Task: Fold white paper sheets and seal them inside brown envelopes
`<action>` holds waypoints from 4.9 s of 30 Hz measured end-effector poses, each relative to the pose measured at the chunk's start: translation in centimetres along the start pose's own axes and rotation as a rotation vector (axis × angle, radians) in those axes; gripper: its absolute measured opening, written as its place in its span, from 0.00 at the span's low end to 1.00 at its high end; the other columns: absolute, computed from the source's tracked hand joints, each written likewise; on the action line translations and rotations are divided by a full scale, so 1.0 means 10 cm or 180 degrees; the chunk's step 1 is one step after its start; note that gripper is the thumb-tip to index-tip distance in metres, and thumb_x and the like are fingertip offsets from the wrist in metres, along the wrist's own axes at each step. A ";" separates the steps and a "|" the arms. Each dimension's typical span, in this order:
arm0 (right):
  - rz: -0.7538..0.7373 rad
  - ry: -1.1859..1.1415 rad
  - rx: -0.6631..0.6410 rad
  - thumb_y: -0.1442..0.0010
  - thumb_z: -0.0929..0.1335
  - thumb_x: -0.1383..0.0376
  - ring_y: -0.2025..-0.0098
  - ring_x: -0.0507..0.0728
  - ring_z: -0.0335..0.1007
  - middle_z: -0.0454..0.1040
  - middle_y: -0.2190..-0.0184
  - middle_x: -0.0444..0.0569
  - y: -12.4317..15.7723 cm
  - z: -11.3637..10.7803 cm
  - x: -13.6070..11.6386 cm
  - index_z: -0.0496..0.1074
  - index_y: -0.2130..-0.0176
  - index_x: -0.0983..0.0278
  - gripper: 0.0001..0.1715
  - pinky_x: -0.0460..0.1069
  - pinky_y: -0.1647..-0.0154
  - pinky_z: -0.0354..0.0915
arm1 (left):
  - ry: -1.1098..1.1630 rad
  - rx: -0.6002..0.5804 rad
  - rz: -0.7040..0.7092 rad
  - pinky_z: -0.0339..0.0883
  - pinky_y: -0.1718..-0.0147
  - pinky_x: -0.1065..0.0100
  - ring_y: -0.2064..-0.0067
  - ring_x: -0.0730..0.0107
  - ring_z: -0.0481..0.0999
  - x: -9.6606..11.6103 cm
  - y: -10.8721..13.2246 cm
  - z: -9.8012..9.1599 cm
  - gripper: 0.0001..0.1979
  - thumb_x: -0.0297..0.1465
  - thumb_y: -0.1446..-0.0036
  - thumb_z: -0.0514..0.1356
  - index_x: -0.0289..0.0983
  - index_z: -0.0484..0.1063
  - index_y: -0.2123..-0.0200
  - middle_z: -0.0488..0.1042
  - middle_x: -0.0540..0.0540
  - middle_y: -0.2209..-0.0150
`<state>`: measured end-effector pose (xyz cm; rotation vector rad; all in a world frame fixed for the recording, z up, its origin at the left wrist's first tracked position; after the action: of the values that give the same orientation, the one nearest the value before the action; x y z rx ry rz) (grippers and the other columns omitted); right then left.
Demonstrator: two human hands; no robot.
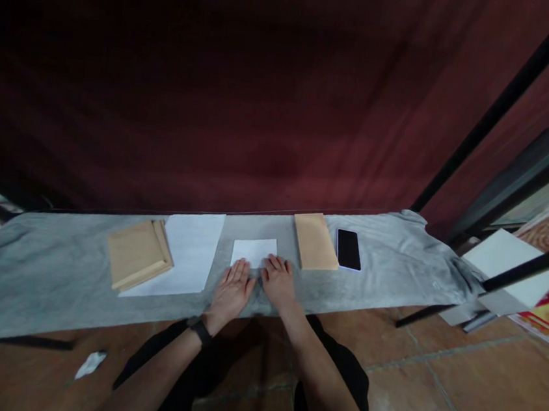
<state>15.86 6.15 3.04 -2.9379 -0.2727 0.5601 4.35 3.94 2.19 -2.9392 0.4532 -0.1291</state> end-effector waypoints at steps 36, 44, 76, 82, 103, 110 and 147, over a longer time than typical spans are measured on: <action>0.0243 -0.0299 -0.0132 0.34 0.60 0.69 0.44 0.61 0.66 0.72 0.43 0.52 -0.23 -0.14 0.11 0.72 0.45 0.59 0.21 0.57 0.40 0.54 | -0.0018 -0.0152 -0.0288 0.46 0.32 0.53 0.29 0.57 0.53 -0.09 -0.75 0.06 0.27 0.33 0.30 0.41 0.29 0.59 0.34 0.58 0.36 0.32; 0.0615 -0.0340 -0.0527 0.31 0.58 0.66 0.45 0.59 0.66 0.73 0.45 0.53 -0.38 -0.07 0.20 0.73 0.48 0.59 0.19 0.54 0.45 0.54 | 0.0230 -0.0381 0.0160 0.45 0.32 0.56 0.28 0.61 0.50 0.18 -0.78 0.18 0.26 0.34 0.29 0.40 0.34 0.57 0.32 0.54 0.42 0.29; 0.1236 -0.3127 0.0404 0.44 0.66 0.53 0.72 0.54 0.70 0.72 0.75 0.42 -0.73 -0.01 0.49 0.70 0.67 0.61 0.13 0.49 0.68 0.67 | 0.1469 0.0044 -0.0035 0.49 0.33 0.49 0.31 0.52 0.58 -0.03 -0.74 -0.28 0.31 0.35 0.37 0.56 0.33 0.58 0.33 0.59 0.35 0.32; 0.1389 -0.4611 0.0544 0.50 0.73 0.48 0.63 0.56 0.73 0.78 0.64 0.47 -0.63 -0.10 0.44 0.74 0.62 0.61 0.22 0.48 0.63 0.68 | 0.4783 0.0928 -0.1296 0.69 0.44 0.57 0.44 0.55 0.76 -0.49 -0.75 -0.47 0.22 0.45 0.33 0.52 0.35 0.74 0.49 0.78 0.38 0.49; 0.1246 -0.0881 0.0093 0.37 0.66 0.65 0.64 0.56 0.75 0.79 0.67 0.47 -0.63 0.01 0.65 0.74 0.53 0.60 0.13 0.47 0.62 0.65 | 0.1596 -0.0843 -0.1246 0.69 0.63 0.64 0.63 0.58 0.80 -0.85 -0.62 0.03 0.31 0.26 0.45 0.58 0.35 0.61 0.37 0.79 0.45 0.67; 0.0875 -0.0043 0.0428 0.35 0.63 0.69 0.46 0.63 0.69 0.71 0.45 0.61 -0.60 -0.17 0.38 0.65 0.39 0.67 0.26 0.55 0.46 0.65 | 0.1149 -0.1024 -0.1284 0.70 0.58 0.63 0.55 0.56 0.80 -0.81 -0.62 -0.01 0.34 0.29 0.42 0.58 0.39 0.53 0.33 0.80 0.41 0.56; -0.0217 0.0510 0.0122 0.27 0.56 0.59 0.29 0.61 0.49 0.54 0.31 0.57 -0.30 0.20 0.11 0.53 0.31 0.70 0.32 0.60 0.30 0.46 | 0.0273 -0.0273 -0.0174 0.42 0.31 0.50 0.28 0.53 0.46 -0.27 -0.27 0.05 0.37 0.46 0.34 0.49 0.26 0.51 0.31 0.50 0.32 0.29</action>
<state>15.72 9.48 1.33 -2.9025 -0.3379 0.3150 2.64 7.32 2.04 -3.0406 0.3997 -0.2496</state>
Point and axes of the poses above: each hand's wrist, its own y-axis away from the middle knuckle, its own z-axis out of the palm, x = y × z, the point moved 10 cm from there along -y, towards the middle knuckle
